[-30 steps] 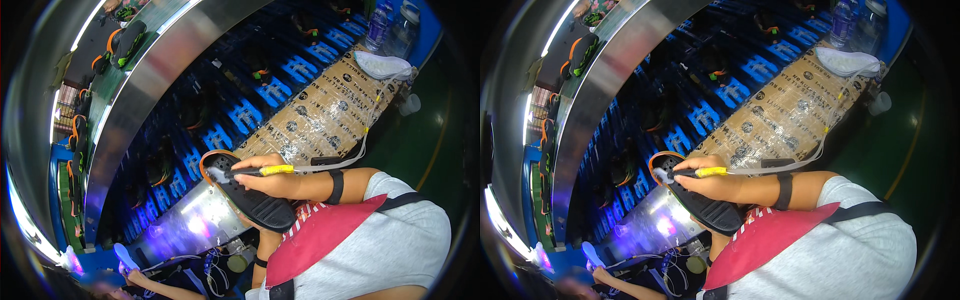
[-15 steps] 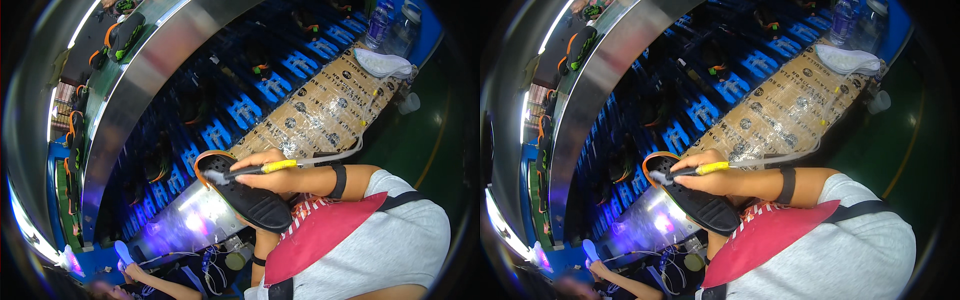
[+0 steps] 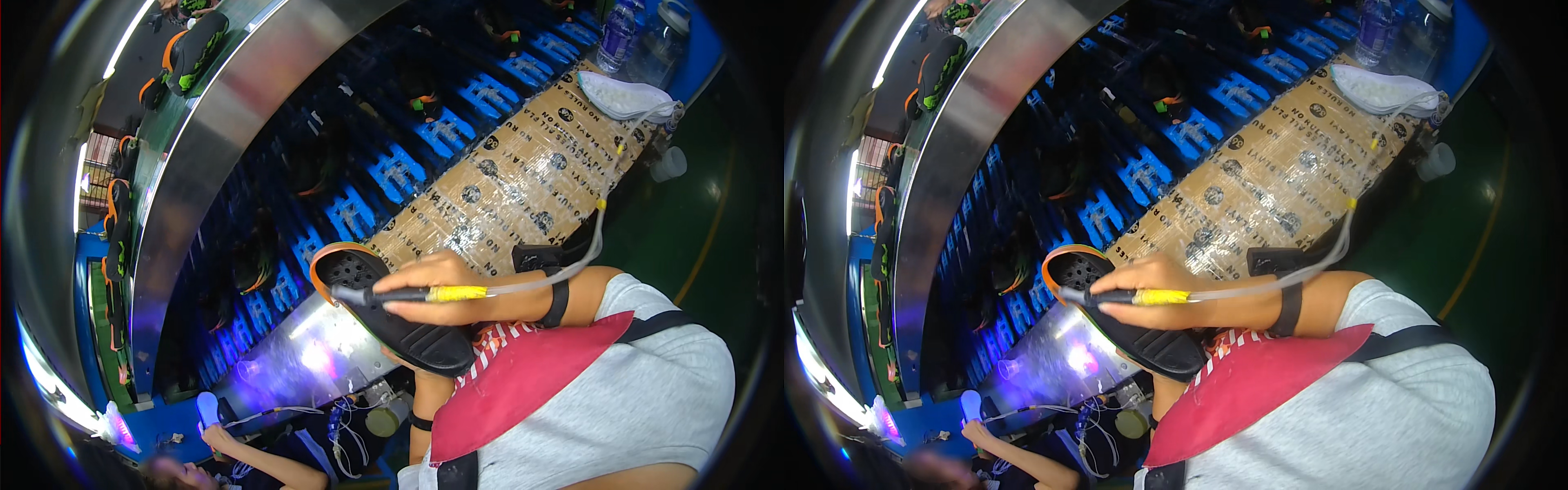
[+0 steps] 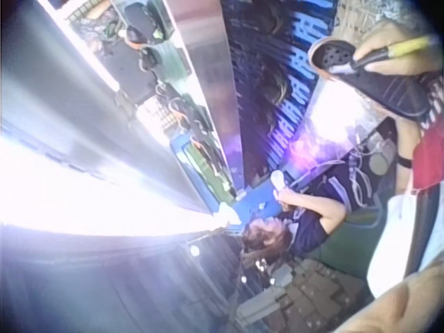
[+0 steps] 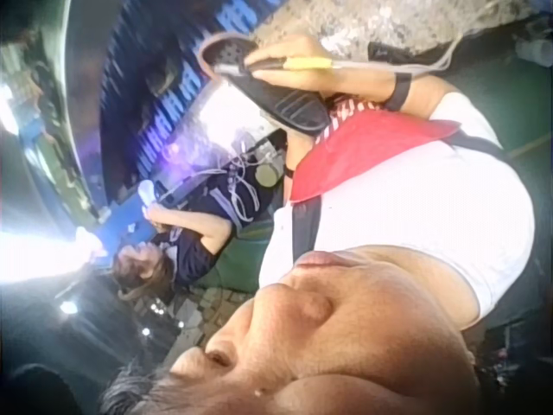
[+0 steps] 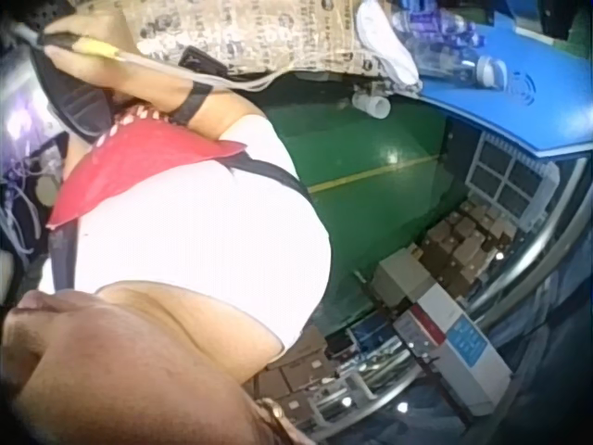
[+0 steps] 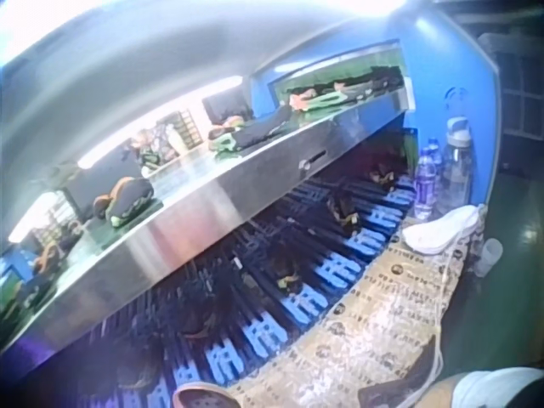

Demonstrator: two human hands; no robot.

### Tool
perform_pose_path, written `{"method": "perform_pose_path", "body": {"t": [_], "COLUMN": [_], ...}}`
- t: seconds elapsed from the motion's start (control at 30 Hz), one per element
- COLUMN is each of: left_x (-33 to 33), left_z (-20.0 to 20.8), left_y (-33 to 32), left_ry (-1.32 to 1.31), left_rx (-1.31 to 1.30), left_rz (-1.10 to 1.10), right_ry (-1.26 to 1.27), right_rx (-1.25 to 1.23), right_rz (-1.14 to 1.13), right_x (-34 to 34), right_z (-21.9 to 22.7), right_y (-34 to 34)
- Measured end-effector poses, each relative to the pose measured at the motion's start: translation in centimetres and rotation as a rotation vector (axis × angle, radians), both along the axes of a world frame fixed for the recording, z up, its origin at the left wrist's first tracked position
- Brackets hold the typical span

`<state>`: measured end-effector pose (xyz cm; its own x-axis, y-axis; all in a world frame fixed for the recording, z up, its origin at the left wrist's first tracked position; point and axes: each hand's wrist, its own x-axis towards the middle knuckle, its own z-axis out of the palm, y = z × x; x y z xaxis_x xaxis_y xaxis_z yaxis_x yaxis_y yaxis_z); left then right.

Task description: Applying adhesive or glue to the perimeter and bottom surface of shoe soles using a brush on a manufacturing line.

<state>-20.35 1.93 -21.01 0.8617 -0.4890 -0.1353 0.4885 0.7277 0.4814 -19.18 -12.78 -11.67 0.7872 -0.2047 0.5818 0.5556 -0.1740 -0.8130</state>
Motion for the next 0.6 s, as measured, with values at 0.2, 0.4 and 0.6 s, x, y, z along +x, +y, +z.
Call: {"method": "perform_pose_path", "body": {"t": [0.2, 0.4, 0.6], "left_x": [-0.2, 1.4, 1.9], "left_z": [-0.1, 0.2, 0.5], "left_y": [0.9, -1.1, -1.5], "left_ry": [0.006, -0.058, -0.117], "left_rx": [-0.003, -0.036, -0.090], "left_rz": [0.003, 0.028, 0.021], "right_ry": [0.066, 0.067, 0.110], "right_rx": [-0.173, 0.032, -0.368], "right_rz": [-0.047, 0.233, 0.115], "right_x": [-0.4, -0.5, -1.1], "right_z": [-0.7, -0.6, -1.0], "right_y": [1.4, 1.1, 1.7]}}
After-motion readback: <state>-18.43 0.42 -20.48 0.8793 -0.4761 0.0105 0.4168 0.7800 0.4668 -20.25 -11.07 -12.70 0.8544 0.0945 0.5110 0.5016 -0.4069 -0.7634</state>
